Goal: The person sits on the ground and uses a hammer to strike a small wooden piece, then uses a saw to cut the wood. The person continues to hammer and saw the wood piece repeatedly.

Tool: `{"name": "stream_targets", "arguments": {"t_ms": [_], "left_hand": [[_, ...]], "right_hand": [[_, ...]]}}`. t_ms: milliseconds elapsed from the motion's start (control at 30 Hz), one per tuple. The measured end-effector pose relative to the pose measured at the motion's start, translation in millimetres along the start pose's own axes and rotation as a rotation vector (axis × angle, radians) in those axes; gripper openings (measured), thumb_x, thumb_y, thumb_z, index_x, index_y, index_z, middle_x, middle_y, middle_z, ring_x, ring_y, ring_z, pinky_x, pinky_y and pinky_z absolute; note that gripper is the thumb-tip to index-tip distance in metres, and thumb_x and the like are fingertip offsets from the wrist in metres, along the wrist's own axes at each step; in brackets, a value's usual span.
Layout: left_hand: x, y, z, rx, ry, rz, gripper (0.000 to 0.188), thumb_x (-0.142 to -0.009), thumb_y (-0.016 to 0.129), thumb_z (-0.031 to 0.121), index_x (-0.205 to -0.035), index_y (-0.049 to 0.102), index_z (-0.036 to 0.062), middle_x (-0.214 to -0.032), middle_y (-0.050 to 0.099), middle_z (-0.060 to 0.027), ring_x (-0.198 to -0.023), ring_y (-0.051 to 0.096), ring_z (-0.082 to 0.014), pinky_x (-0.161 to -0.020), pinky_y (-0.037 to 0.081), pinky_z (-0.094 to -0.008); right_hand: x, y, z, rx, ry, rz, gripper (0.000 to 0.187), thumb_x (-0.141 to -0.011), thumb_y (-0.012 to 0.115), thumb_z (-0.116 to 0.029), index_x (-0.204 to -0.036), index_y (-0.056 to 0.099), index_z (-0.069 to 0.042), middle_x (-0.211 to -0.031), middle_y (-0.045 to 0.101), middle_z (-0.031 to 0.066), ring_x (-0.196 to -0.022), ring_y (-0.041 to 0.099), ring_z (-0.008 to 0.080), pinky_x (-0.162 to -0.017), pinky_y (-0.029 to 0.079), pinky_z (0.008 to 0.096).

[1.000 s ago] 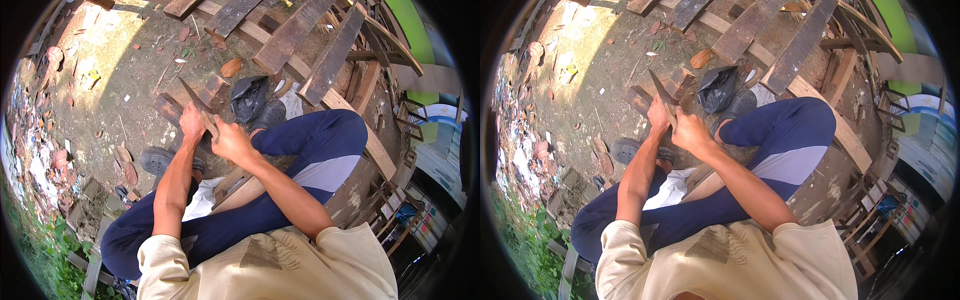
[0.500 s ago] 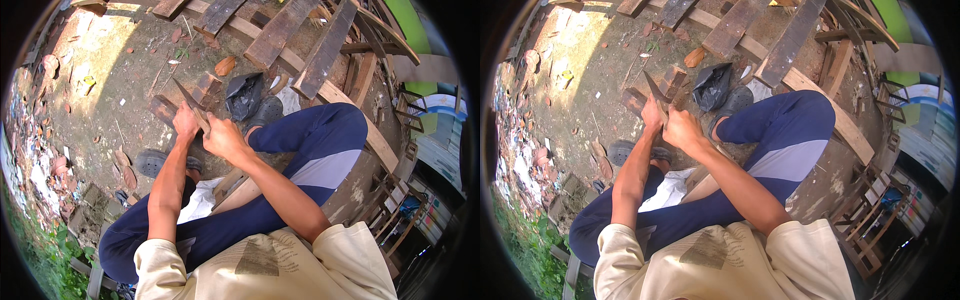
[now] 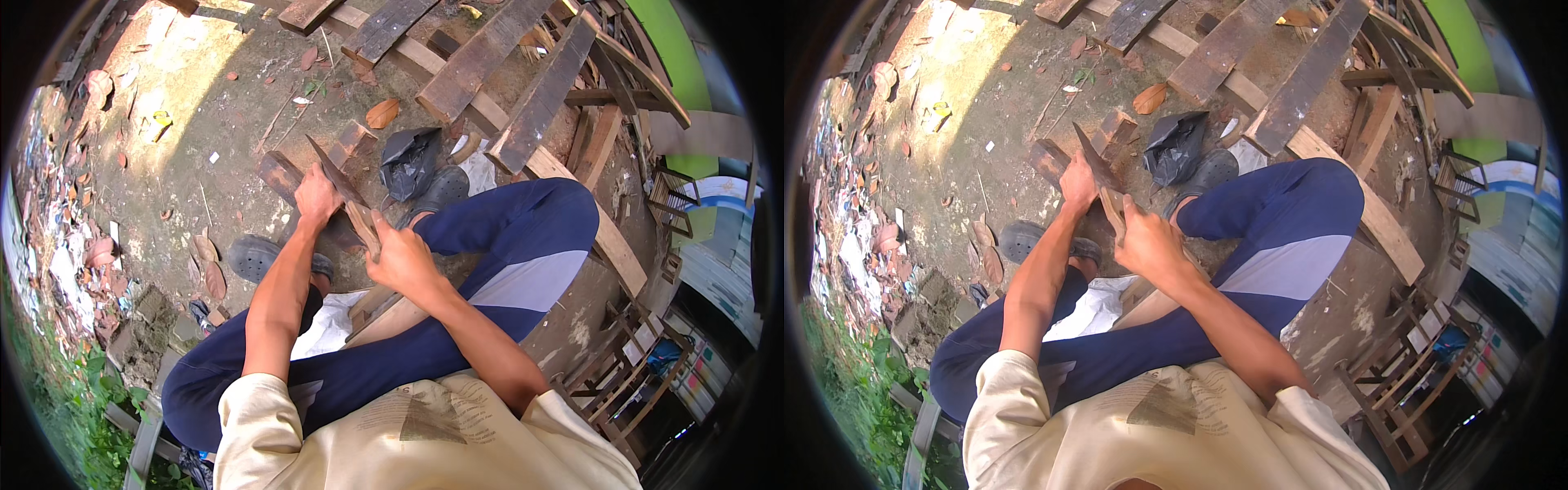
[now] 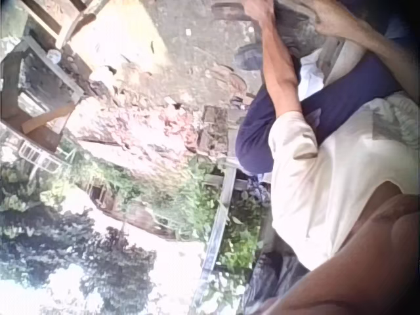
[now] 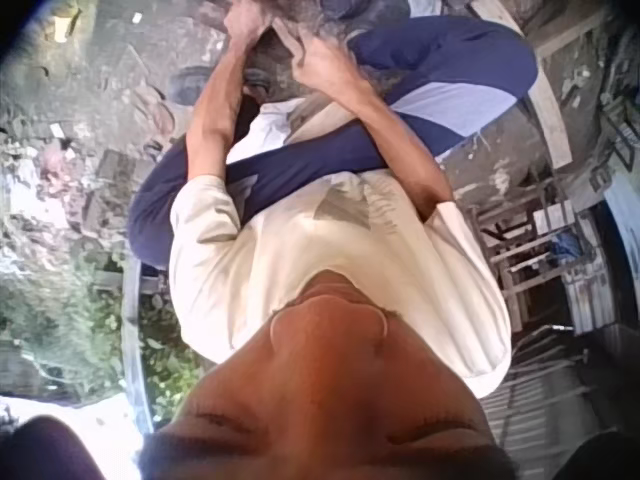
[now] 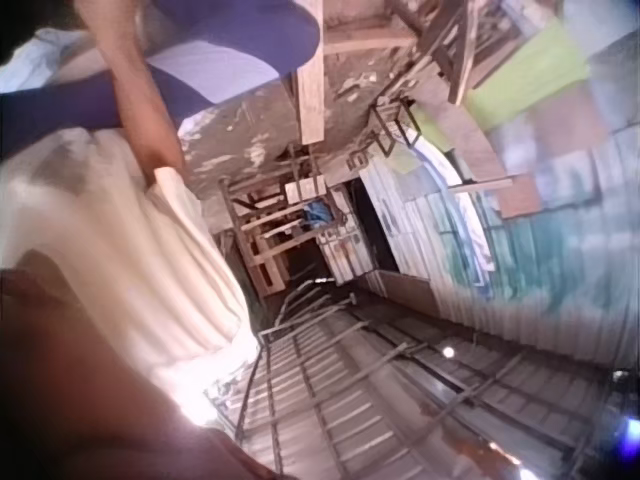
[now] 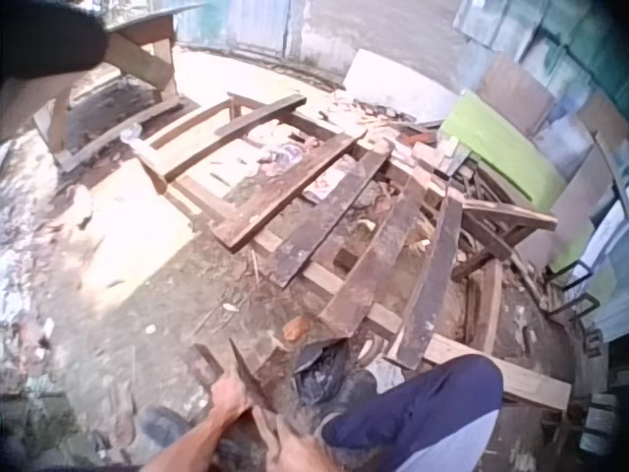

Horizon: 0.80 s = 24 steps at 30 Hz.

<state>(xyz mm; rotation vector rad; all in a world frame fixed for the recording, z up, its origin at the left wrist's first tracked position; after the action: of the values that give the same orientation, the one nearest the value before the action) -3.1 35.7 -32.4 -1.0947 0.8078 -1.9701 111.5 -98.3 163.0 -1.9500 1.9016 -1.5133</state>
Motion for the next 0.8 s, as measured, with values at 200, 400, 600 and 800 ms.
{"name": "stream_targets", "arguments": {"t_ms": [200,400,600,800], "left_hand": [[6,2,0,-0.041,-0.013,0.023,0.061,-0.079,0.077,0.034,-0.12,0.052,-0.0032,-0.116,0.066,-0.0256,-0.109,0.066,-0.0436,-0.09,0.055,-0.0506],[-1,7,-4,-0.013,0.015,0.04,0.062,-0.077,0.079,0.033,-0.121,0.052,-0.0027,-0.114,0.067,-0.0246,-0.109,0.066,-0.0424,-0.09,0.055,-0.0502],[1,2,-4,-0.029,0.011,0.056,0.059,-0.08,0.076,0.034,-0.12,0.052,-0.0021,-0.114,0.067,-0.0268,-0.104,0.068,-0.0448,-0.088,0.055,-0.0526],[-3,0,5,-0.024,0.078,-0.014,0.044,-0.086,0.067,0.024,-0.118,0.053,-0.0033,-0.11,0.068,-0.0277,-0.1,0.068,-0.0478,-0.085,0.053,-0.0569]], "right_hand": [[77,-38,-12,-0.07,-0.055,0.06,0.069,-0.078,0.073,-0.014,-0.14,0.051,0.005,-0.083,0.068,0.0331,-0.077,0.069,0.0504,-0.075,0.057,0.0547],[-12,4,-4,0.004,-0.034,0.072,0.062,-0.081,0.071,-0.018,-0.134,0.054,0.008,-0.082,0.069,0.0312,-0.079,0.069,0.0504,-0.076,0.058,0.053],[89,-24,4,-0.055,-0.082,0.087,0.071,-0.078,0.072,-0.015,-0.142,0.049,0.005,-0.082,0.069,0.032,-0.078,0.069,0.0487,-0.075,0.057,0.0535],[-31,10,0,0.019,-0.01,0.057,0.065,-0.08,0.07,-0.017,-0.137,0.053,0.007,-0.08,0.068,0.0327,-0.08,0.07,0.0483,-0.076,0.058,0.0528]]}}
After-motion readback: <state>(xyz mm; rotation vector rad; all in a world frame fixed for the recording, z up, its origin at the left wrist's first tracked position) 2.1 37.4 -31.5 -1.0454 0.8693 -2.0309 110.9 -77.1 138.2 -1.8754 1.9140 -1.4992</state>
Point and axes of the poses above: each hand's wrist, its own x-axis away from the middle knuckle, its own y-axis out of the palm, z = x × y, the point moved 6 cm from there along -x, towards the middle knuckle
